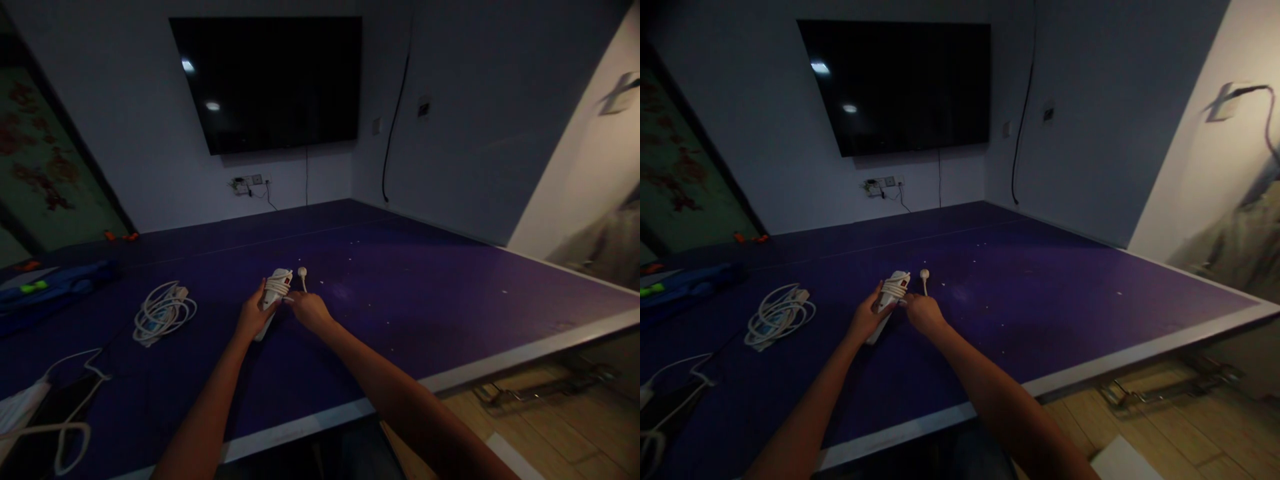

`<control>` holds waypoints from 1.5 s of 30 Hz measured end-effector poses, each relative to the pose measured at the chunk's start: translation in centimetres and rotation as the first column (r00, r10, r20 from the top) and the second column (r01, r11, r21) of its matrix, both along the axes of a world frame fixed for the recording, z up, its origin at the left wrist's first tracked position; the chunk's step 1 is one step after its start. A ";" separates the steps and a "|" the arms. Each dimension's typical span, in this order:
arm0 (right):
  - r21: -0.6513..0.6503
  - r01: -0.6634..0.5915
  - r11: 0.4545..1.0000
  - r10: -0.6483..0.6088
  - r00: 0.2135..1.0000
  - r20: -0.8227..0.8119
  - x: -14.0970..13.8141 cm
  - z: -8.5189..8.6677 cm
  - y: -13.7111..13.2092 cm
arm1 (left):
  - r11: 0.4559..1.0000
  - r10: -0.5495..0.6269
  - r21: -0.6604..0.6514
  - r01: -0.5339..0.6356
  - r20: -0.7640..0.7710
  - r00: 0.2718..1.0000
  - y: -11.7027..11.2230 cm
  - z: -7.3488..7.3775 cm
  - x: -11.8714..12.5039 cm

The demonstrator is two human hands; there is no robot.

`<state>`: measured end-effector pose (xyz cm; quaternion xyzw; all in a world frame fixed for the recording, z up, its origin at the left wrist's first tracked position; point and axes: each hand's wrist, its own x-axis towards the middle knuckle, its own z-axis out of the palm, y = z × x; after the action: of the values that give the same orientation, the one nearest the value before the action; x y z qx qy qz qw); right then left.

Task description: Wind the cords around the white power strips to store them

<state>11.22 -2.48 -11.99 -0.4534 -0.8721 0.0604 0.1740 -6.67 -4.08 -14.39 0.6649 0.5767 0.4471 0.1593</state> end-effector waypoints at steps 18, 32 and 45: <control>0.072 -0.156 0.985 0.153 0.987 0.056 1.3 -0.4 2.3 | 0.869 0.459 0.091 -0.487 -0.518 0.722 -0.4 0.6 -2.0; 0.503 -0.195 0.842 0.207 0.978 0.033 2.6 0.8 1.6 | 0.973 0.227 0.134 -0.189 -0.725 0.651 -1.0 1.1 0.6; 0.580 -0.278 0.766 0.297 0.953 0.064 2.7 1.1 1.2 | 0.996 0.080 0.094 0.002 -0.862 0.501 -2.2 2.1 2.1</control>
<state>13.91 -1.23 -10.88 -0.2385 -0.9044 -0.1764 0.3065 -4.62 -6.25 -12.29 0.7922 0.5750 0.0825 -0.1873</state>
